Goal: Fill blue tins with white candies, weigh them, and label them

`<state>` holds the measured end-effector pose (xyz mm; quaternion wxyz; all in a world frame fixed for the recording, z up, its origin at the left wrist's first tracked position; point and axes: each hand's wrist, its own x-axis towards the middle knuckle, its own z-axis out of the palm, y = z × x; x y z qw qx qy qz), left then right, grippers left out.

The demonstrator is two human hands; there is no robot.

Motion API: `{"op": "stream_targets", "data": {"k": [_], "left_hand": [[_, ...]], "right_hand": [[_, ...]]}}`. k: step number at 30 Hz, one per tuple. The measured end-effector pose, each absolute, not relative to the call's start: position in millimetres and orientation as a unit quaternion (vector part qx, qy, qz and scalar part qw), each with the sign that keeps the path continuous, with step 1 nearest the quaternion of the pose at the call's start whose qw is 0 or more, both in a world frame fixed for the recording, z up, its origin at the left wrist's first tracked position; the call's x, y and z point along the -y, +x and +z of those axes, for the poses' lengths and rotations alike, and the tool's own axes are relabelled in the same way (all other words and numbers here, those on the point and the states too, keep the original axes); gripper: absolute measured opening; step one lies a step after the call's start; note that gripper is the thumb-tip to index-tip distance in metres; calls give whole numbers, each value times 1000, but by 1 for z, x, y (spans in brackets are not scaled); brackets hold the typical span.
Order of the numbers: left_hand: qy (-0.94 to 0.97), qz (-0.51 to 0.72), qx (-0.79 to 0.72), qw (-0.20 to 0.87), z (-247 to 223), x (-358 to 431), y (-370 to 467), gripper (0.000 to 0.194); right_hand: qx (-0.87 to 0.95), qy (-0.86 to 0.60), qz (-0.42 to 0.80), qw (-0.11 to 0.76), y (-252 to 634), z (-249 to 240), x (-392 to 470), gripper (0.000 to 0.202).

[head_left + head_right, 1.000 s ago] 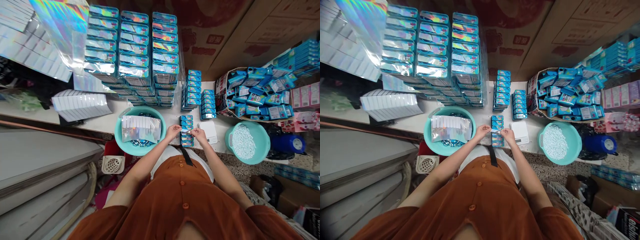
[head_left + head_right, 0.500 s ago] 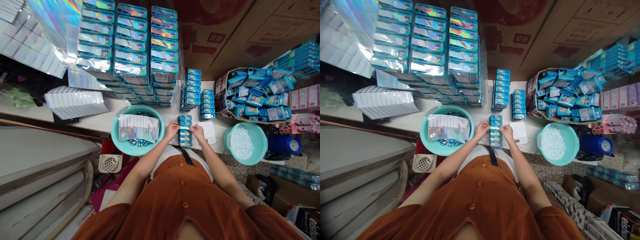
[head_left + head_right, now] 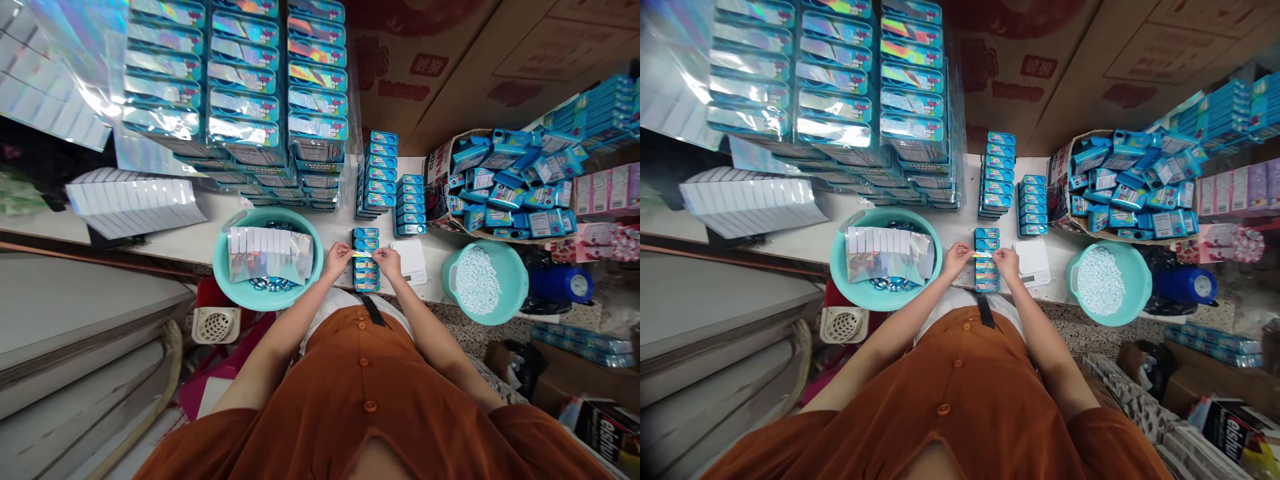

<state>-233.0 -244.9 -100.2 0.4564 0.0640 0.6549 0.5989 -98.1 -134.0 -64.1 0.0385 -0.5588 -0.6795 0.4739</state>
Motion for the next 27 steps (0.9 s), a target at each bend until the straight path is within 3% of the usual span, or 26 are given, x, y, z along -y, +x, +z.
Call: {"op": "stream_targets", "data": {"k": [12,15,18,24,27], "left_hand": [[16,601,-669,437,-104,240,-215,18],[-11,583,-690,429,-101,237,-204,15],[-28,553,-714,428,-99,233,-195,11],[-13,508,-759,408,-88,244,-190,12],[80,514,-754,401,-64,273,-215,12]], "right_hand": [[765,-542,346,-27,-112,-49,136,6],[772,-551,315,-35,-109,-53,132,19],[758,-566,324,-27,-102,-59,129,27],[746,-565,353,-3,-97,-62,136,22],[748,-552,365,46,-100,-55,145,22]]}}
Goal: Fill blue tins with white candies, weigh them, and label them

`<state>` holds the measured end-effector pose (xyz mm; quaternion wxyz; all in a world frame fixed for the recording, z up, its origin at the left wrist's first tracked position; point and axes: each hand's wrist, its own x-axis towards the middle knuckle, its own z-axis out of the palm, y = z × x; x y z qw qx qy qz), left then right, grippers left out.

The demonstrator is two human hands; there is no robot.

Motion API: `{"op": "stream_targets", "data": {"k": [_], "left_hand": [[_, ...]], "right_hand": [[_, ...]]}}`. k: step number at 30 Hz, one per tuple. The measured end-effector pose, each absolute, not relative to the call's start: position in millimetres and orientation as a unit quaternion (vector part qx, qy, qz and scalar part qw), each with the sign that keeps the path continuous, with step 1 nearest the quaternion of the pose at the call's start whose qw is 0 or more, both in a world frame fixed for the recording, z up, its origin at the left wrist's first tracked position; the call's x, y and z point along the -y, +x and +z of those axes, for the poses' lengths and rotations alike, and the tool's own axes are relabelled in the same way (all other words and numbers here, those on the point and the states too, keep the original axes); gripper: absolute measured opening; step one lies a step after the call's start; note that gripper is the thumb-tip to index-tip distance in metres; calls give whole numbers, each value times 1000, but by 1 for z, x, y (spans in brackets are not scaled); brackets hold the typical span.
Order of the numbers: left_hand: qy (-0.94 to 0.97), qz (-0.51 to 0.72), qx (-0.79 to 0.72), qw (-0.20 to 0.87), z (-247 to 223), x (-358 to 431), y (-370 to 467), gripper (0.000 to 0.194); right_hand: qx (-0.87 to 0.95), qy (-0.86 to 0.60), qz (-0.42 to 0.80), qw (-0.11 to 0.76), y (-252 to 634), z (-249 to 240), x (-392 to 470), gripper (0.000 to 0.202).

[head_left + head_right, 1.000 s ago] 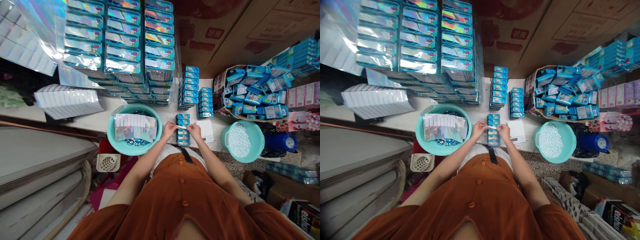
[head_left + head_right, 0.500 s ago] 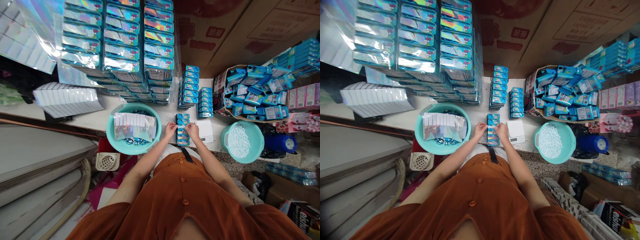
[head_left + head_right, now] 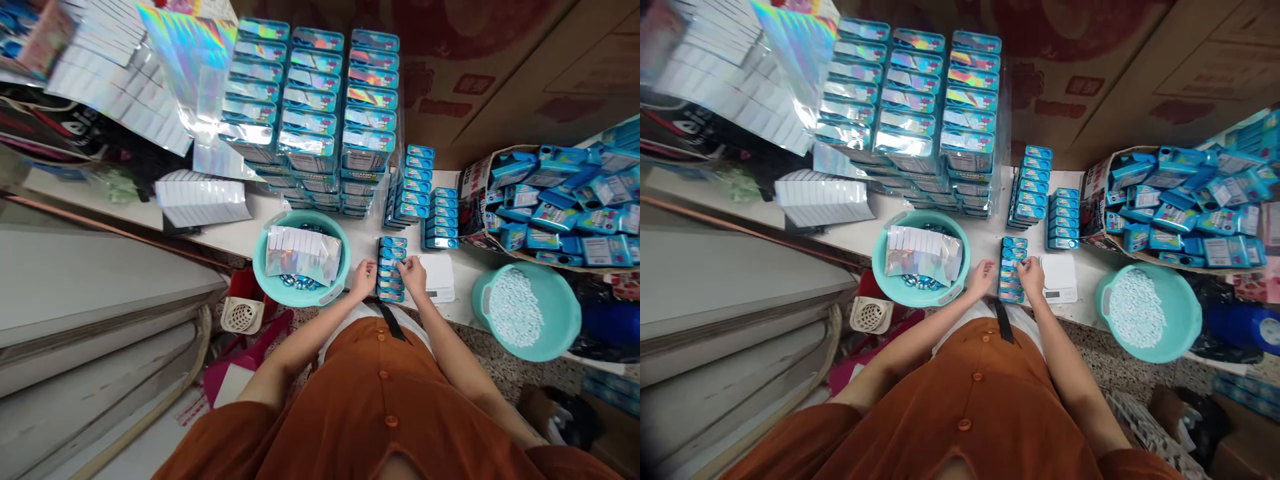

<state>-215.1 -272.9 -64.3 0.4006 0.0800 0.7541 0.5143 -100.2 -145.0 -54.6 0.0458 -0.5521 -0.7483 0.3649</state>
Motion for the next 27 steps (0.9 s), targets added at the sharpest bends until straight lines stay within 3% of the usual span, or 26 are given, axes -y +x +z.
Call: {"op": "stream_targets", "data": {"k": [5,7,11,16,27], "left_hand": [[263,458,-828,186,-36,328,-321,21],[313,397,-848,159,-39,335,-367,26],[414,302,-832,212,-55,329,-424,33],[469,260,-788,302,-50,324,-441,8],[568,297,-683,350,75,355,-439,22]], "right_hand": [[751,-505,405,131,-115,-33,158,23],[758,-488,405,151,-125,-23,165,22],[785,-446,398,162,-148,-6,185,20],[824,-401,369,156,-171,6,215,19],[931,-216,222,191,-243,56,266,34]]}}
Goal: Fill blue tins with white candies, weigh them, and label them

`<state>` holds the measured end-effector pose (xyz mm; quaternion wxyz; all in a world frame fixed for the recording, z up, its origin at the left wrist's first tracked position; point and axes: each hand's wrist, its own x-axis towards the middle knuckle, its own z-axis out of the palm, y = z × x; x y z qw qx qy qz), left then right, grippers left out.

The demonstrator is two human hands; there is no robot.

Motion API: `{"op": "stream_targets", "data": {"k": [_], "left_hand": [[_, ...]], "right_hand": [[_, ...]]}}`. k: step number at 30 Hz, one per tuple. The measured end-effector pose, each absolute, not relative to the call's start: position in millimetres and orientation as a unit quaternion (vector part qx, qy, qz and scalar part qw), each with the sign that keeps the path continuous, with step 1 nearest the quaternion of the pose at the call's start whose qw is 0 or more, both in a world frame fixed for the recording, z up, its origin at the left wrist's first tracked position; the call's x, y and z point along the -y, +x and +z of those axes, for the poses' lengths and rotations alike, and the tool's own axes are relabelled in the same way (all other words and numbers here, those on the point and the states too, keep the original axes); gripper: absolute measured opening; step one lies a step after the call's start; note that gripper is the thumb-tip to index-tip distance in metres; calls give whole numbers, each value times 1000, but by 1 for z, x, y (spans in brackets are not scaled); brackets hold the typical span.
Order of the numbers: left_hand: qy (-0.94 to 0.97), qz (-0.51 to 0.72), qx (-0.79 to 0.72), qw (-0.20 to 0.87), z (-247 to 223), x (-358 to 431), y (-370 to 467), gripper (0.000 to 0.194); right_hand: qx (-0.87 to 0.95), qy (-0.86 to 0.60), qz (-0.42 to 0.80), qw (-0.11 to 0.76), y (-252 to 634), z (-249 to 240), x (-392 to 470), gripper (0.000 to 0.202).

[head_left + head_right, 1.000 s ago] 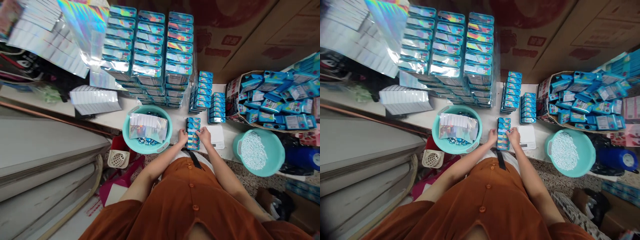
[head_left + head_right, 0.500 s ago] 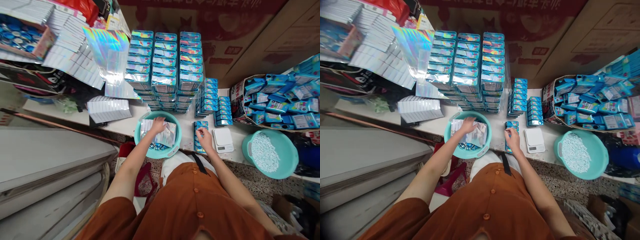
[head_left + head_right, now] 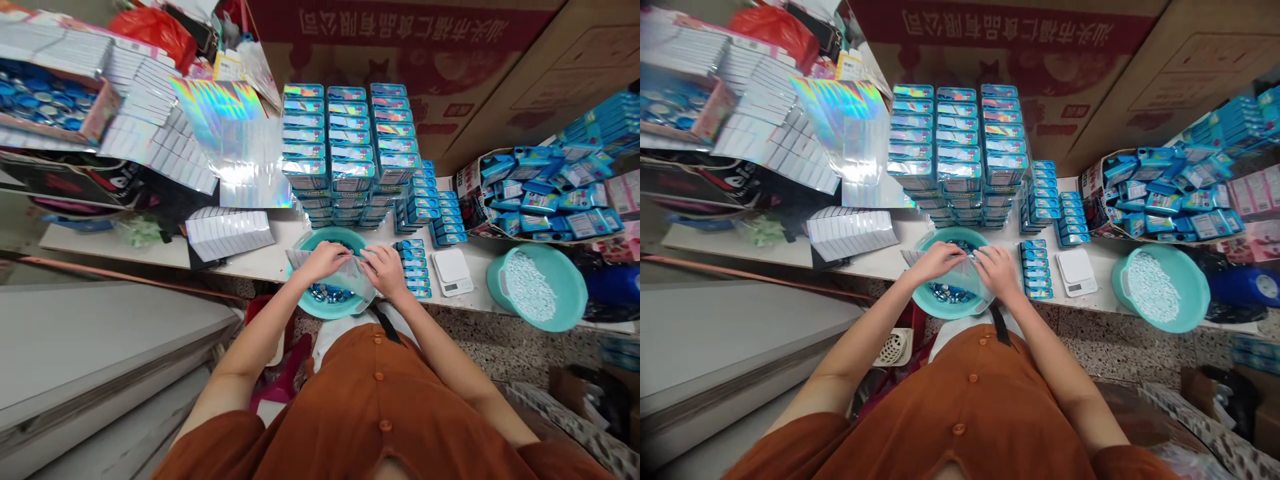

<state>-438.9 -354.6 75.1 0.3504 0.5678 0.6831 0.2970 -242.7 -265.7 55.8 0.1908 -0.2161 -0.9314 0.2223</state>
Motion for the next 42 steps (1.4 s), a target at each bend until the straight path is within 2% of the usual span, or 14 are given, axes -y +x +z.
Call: {"op": "stream_targets", "data": {"k": [5,11,20,25,35,42], "left_hand": [[561,310,-690,336,107,371,-445,25],[531,331,-700,345,119,381,-451,27],[532,356,-667,381,129,384,-465,24],[551,342,-649,398,134,384,-469,26],[495,363,-609,502,138,392,-458,35],[443,384,-596,548,142,396,-449,36]], "right_hand": [[934,-212,205,201,-265,71,280,38],[933,-192,170,253,-271,84,290,34],[898,-221,242,293,-279,95,300,35],[887,-209,303,278,-279,109,293,28],[899,-203,233,310,-267,112,314,28],[881,-231,235,339,-261,110,325,25]]}}
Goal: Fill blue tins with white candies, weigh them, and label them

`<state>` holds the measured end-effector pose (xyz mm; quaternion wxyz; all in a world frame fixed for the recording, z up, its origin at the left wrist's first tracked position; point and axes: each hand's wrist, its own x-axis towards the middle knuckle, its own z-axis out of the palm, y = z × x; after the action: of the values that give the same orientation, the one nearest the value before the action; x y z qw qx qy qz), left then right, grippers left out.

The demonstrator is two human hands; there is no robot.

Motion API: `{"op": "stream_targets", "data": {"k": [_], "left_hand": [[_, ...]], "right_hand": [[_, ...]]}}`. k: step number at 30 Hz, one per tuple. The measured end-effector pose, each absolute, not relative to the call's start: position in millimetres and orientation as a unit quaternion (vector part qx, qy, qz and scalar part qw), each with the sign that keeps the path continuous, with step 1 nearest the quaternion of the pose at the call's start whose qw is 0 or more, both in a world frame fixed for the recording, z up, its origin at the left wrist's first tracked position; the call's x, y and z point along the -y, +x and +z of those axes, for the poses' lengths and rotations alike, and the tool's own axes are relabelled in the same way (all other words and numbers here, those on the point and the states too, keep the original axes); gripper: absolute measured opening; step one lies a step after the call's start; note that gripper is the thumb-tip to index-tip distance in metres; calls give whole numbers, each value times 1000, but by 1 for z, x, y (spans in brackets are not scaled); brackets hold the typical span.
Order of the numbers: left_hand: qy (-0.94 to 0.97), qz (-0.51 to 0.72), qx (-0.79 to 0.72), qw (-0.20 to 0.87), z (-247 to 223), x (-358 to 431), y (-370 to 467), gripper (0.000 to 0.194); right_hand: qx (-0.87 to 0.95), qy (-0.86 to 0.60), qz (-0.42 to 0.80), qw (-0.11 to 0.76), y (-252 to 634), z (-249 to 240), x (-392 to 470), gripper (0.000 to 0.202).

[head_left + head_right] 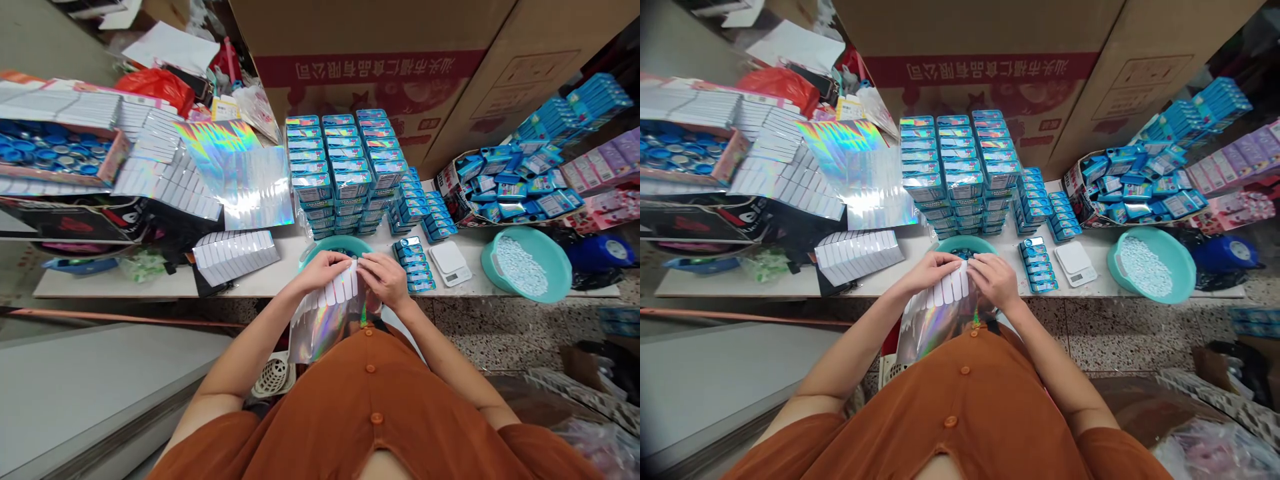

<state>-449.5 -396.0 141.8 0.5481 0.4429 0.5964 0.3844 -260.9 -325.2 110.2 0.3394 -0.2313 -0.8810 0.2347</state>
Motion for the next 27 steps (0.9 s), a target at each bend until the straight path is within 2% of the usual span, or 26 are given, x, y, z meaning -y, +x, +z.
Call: {"op": "stream_targets", "data": {"k": [6,13,18,21,24,27], "left_hand": [[462,370,-597,542,137,391,-451,37],[509,338,-616,498,120,377,-451,39],[596,258,-686,330,92,354,-459,33],[641,184,-710,225,64,337,-465,34],[653,127,-723,187,36,323,-463,32],[622,125,-759,143,19,315,-451,28]], "right_hand": [[873,-237,263,335,-259,107,322,23],[881,-230,233,341,-250,102,308,19],[862,-263,276,335,-232,97,295,15],[824,-340,307,333,-212,87,282,15],[762,-445,340,325,-187,71,262,19],[710,-515,377,298,-161,53,239,23]]}}
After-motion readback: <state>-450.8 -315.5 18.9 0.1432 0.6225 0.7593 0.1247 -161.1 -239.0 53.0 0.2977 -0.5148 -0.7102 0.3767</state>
